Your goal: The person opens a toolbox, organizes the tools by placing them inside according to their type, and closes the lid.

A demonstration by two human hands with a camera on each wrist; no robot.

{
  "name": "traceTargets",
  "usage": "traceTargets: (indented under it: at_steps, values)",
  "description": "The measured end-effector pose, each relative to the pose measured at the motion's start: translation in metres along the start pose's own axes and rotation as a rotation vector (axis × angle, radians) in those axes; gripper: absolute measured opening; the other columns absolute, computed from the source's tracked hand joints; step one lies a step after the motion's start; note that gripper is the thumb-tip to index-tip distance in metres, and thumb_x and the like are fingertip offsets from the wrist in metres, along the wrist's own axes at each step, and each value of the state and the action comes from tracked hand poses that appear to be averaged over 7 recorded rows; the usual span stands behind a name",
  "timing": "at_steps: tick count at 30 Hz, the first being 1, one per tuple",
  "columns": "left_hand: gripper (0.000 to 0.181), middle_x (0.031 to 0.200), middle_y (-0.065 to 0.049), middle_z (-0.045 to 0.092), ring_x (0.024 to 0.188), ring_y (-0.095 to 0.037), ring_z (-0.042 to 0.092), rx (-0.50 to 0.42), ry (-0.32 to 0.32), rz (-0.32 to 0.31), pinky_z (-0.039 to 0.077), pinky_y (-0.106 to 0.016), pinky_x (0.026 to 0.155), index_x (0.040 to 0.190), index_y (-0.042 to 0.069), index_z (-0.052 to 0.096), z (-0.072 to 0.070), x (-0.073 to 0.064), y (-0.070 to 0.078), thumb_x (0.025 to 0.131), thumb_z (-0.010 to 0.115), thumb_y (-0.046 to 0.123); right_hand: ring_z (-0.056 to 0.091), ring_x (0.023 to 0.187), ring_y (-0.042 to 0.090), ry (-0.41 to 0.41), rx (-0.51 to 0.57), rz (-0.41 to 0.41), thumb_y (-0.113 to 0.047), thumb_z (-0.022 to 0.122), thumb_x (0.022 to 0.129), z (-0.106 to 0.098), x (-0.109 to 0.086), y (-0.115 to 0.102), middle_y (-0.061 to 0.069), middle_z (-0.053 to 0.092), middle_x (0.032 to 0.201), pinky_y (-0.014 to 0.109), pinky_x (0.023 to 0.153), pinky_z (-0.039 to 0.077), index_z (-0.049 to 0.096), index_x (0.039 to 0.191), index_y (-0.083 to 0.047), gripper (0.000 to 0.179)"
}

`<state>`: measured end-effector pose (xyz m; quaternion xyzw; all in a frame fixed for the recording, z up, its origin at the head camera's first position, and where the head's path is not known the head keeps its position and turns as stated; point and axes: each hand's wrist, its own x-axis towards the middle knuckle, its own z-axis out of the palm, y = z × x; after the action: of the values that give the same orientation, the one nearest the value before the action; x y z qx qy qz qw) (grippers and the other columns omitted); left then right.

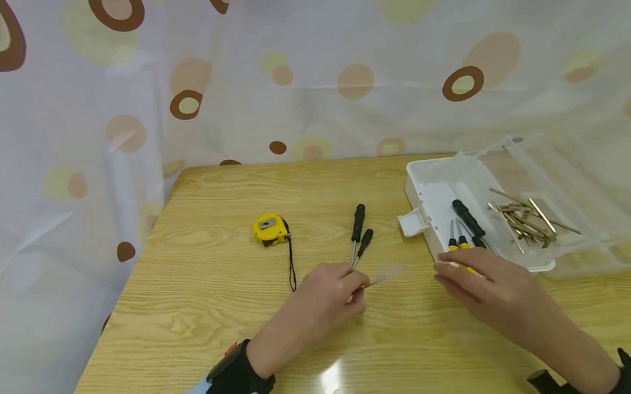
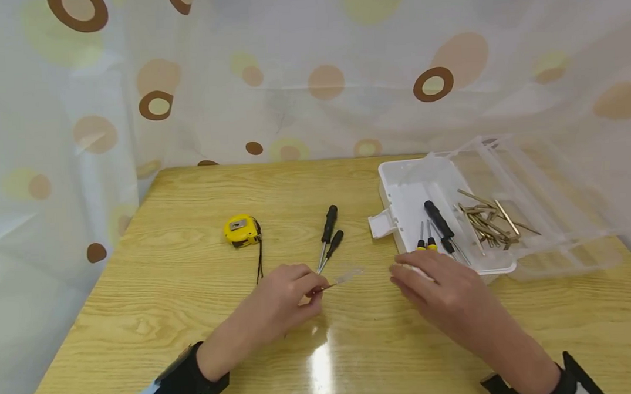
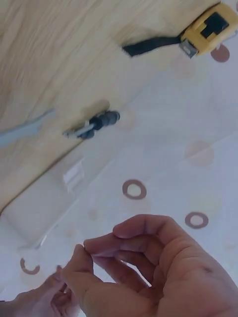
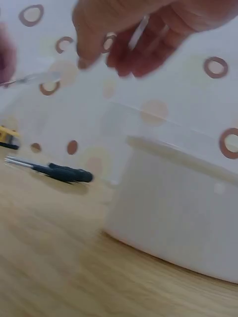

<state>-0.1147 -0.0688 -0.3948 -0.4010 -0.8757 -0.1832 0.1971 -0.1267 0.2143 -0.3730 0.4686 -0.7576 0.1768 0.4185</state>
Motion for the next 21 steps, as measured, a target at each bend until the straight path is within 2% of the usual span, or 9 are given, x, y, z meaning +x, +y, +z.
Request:
traceTargets:
  at_steps: [4,8,10,14,18,21]
  values:
    - [0.012,0.087,0.005,0.073,0.075,-0.004,0.065,0.018,0.072,0.107,0.054,-0.02,0.074,0.095,0.013,0.077,-0.004,0.004,0.012,0.085,0.075,0.006,0.072,0.081,0.024,0.005,0.073,-0.136,-0.021,0.049,0.109,-0.002,0.015,-0.021,0.01,0.077,0.096,0.029,0.074,0.057,0.076,0.094,-0.003,0.035]
    - [0.013,0.089,0.007,0.071,0.081,-0.003,0.067,0.06,0.118,0.198,0.053,-0.018,0.077,0.094,0.016,0.077,-0.007,0.004,0.02,0.084,0.075,0.008,0.07,0.082,0.022,-0.017,0.113,-0.173,-0.016,0.046,0.11,-0.007,0.02,-0.031,0.008,0.076,0.095,0.029,0.072,0.054,0.074,0.095,-0.002,0.034]
    - [0.012,0.091,0.008,0.071,0.084,-0.004,0.067,0.06,0.119,0.212,0.053,-0.017,0.079,0.095,0.017,0.077,-0.009,0.004,0.022,0.085,0.076,0.01,0.069,0.081,0.021,-0.011,0.125,-0.173,-0.014,0.046,0.11,-0.009,0.021,-0.033,0.007,0.076,0.093,0.03,0.071,0.052,0.074,0.094,-0.001,0.034]
    - [0.018,0.097,0.007,0.072,0.089,-0.005,0.068,0.038,0.105,0.18,0.054,-0.018,0.083,0.105,0.016,0.076,-0.013,0.002,0.023,0.088,0.075,0.011,0.066,0.077,0.021,0.023,0.087,-0.168,-0.014,0.047,0.109,-0.01,0.02,-0.032,0.007,0.076,0.089,0.029,0.067,0.049,0.074,0.091,-0.001,0.035]
    - [0.028,0.104,0.005,0.073,0.092,-0.006,0.069,-0.002,0.097,0.102,0.056,-0.018,0.084,0.117,0.012,0.072,-0.012,-0.005,0.016,0.089,0.073,0.012,0.061,0.068,0.023,0.088,0.008,-0.145,-0.016,0.05,0.108,-0.012,0.018,-0.027,0.008,0.076,0.083,0.03,0.062,0.047,0.075,0.086,-0.001,0.037]
    - [0.029,0.104,0.004,0.073,0.089,-0.006,0.069,-0.047,0.091,0.035,0.056,-0.02,0.08,0.118,0.01,0.071,-0.01,-0.014,0.011,0.089,0.074,0.011,0.059,0.065,0.025,0.134,-0.04,-0.095,-0.017,0.052,0.108,-0.017,0.017,-0.021,0.01,0.075,0.08,0.031,0.063,0.046,0.075,0.085,0.002,0.038]
